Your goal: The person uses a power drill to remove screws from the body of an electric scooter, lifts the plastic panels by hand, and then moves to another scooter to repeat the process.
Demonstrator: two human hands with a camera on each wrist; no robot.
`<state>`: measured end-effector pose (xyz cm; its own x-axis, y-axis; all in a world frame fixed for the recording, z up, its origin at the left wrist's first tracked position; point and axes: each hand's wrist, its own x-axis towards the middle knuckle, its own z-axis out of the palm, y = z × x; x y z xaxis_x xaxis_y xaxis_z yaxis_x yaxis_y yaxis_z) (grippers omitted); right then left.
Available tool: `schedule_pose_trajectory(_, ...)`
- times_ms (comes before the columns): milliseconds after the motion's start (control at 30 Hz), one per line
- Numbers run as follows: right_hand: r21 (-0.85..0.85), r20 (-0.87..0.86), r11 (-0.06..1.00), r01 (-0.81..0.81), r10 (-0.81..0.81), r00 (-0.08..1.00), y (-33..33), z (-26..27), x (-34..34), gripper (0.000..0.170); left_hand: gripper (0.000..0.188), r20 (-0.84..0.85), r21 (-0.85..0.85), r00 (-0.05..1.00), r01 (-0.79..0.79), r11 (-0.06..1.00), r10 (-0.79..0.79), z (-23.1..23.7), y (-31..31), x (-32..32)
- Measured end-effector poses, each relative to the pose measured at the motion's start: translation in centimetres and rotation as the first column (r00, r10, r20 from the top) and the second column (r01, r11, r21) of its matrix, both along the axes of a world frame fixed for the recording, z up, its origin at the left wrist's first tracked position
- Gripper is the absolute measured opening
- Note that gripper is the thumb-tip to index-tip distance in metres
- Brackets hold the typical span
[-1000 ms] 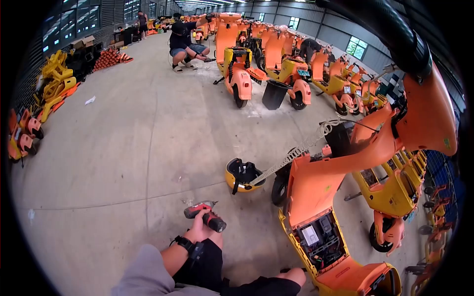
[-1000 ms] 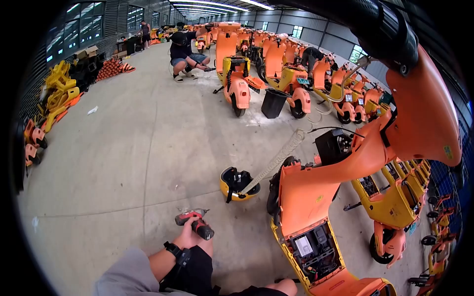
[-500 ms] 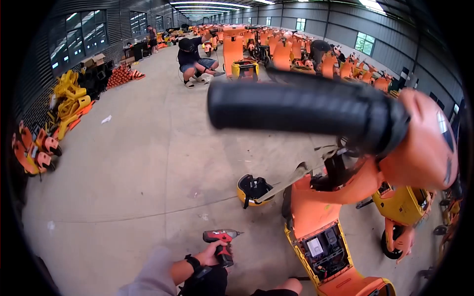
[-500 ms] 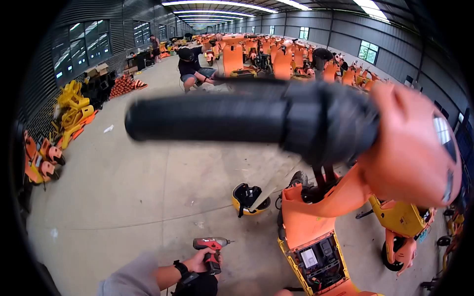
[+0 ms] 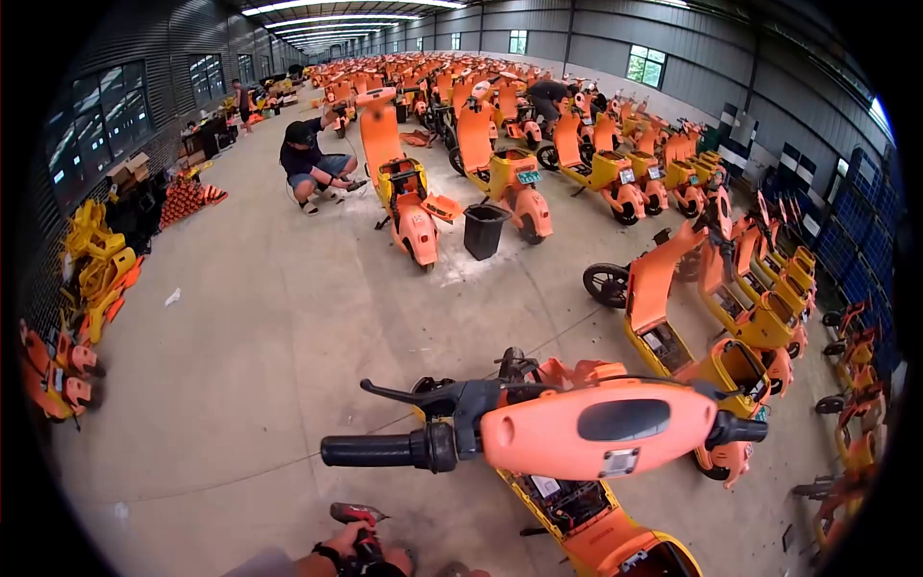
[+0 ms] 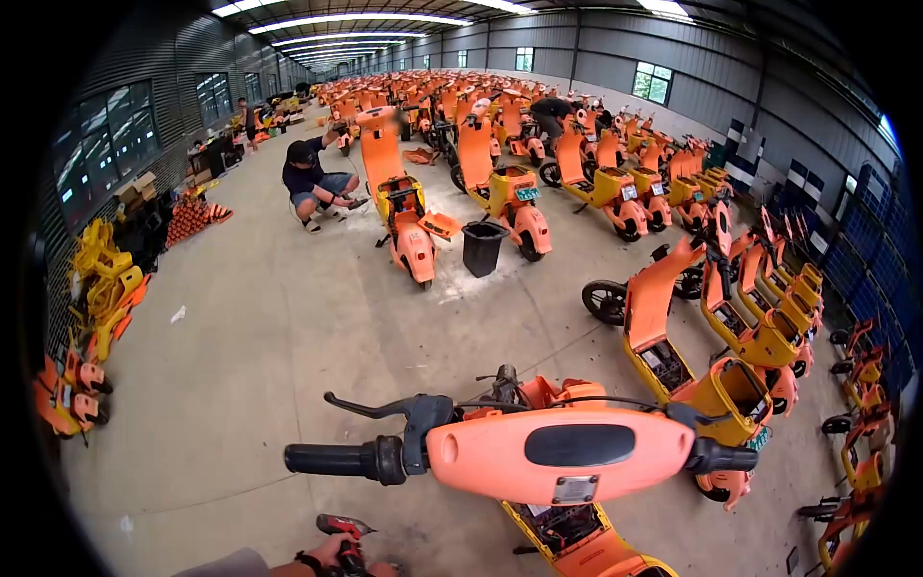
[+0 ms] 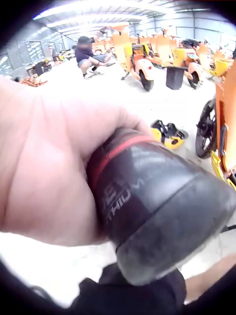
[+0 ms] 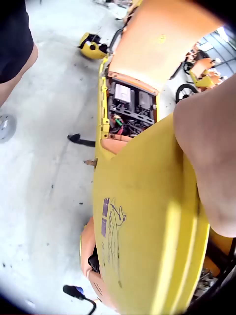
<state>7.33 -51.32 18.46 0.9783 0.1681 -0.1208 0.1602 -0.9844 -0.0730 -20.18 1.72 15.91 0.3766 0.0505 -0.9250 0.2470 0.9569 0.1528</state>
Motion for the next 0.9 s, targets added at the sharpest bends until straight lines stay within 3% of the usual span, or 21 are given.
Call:
schedule_pose_trajectory(33,0.079,-0.027,0.996,0.043,-0.041,0.999,0.5,0.1,0.1,0.045,0.020,-0.023,0.039,0.998,0.053,0.998,-0.052,2.1,1.1,-1.3)
schedule_pose_trajectory(100,-0.187,-0.156,0.961,0.201,-0.231,0.960,2.0,-0.1,0.2,0.046,0.022,-0.112,0.085,0.974,0.209,0.974,-0.199,9.5,2.3,-3.3)
schedule_pose_trajectory(167,-0.331,0.117,0.865,0.376,-0.358,0.926,5.2,-0.5,-1.2,0.047,0.019,-0.236,0.081,0.944,0.257,0.963,-0.232,16.1,3.0,-5.9)
schedule_pose_trajectory(233,-0.266,0.366,0.960,0.091,0.013,0.931,1.1,-11.7,0.5,0.037,0.015,-0.299,0.117,0.908,0.342,0.933,-0.295,19.0,3.7,-9.5)
schedule_pose_trajectory(267,0.047,0.134,0.999,-0.023,0.017,0.991,1.3,-14.0,1.4,0.032,0.016,-0.347,0.115,0.863,0.427,0.897,-0.366,19.8,4.4,-11.5)
schedule_pose_trajectory(300,0.367,-0.121,0.930,0.014,0.033,0.992,1.5,-15.9,2.2,0.030,0.016,-0.393,0.116,0.822,0.488,0.865,-0.412,20.4,4.5,-13.5)
schedule_pose_trajectory(367,0.609,-0.423,0.781,0.140,0.171,0.890,9.6,1.3,-0.4,0.030,0.019,-0.511,0.035,0.695,0.606,0.795,-0.507,21.9,4.3,-17.0)
schedule_pose_trajectory(400,0.632,-0.550,0.734,0.248,0.200,0.811,11.1,2.6,-1.2,0.030,0.024,-0.537,-0.009,0.637,0.651,0.759,-0.552,20.8,4.9,-20.0)
schedule_pose_trajectory(433,0.623,-0.663,0.694,0.362,0.222,0.715,12.8,4.2,-2.0,0.030,0.026,-0.555,-0.034,0.643,0.616,0.787,-0.528,22.5,4.6,-21.5)
schedule_pose_trajectory(467,0.582,-0.765,0.654,0.484,0.238,0.598,12.5,4.4,-3.2,0.030,0.029,-0.559,0.077,0.688,0.599,0.797,-0.463,24.3,3.8,-23.3)
schedule_pose_trajectory(567,0.420,-0.844,0.776,0.471,0.144,0.516,11.6,3.3,-6.1,0.032,0.030,-0.597,0.117,0.684,0.592,0.798,-0.419,26.1,3.7,-26.2)
schedule_pose_trajectory(600,0.296,-0.885,0.824,0.484,0.046,0.463,11.1,3.6,-6.7,0.035,0.030,-0.608,0.120,0.676,0.596,0.794,-0.416,26.1,3.8,-27.0)
schedule_pose_trajectory(700,0.405,-0.821,0.838,0.366,0.158,0.548,8.4,5.2,-10.4,0.039,0.031,-0.629,0.132,0.652,0.627,0.768,-0.423,25.3,4.7,-29.3)
schedule_pose_trajectory(800,0.330,-0.875,0.710,0.622,-0.016,0.484,6.8,5.7,-13.1,0.025,0.032,-0.649,0.133,0.608,0.682,0.719,-0.457,23.3,6.5,-30.3)
schedule_pose_trajectory(900,0.177,-0.984,0.534,0.827,0.089,0.153,4.0,1.7,-12.8,0.018,0.033,-0.662,0.134,0.555,0.748,0.650,-0.503,20.7,9.9,-31.2)
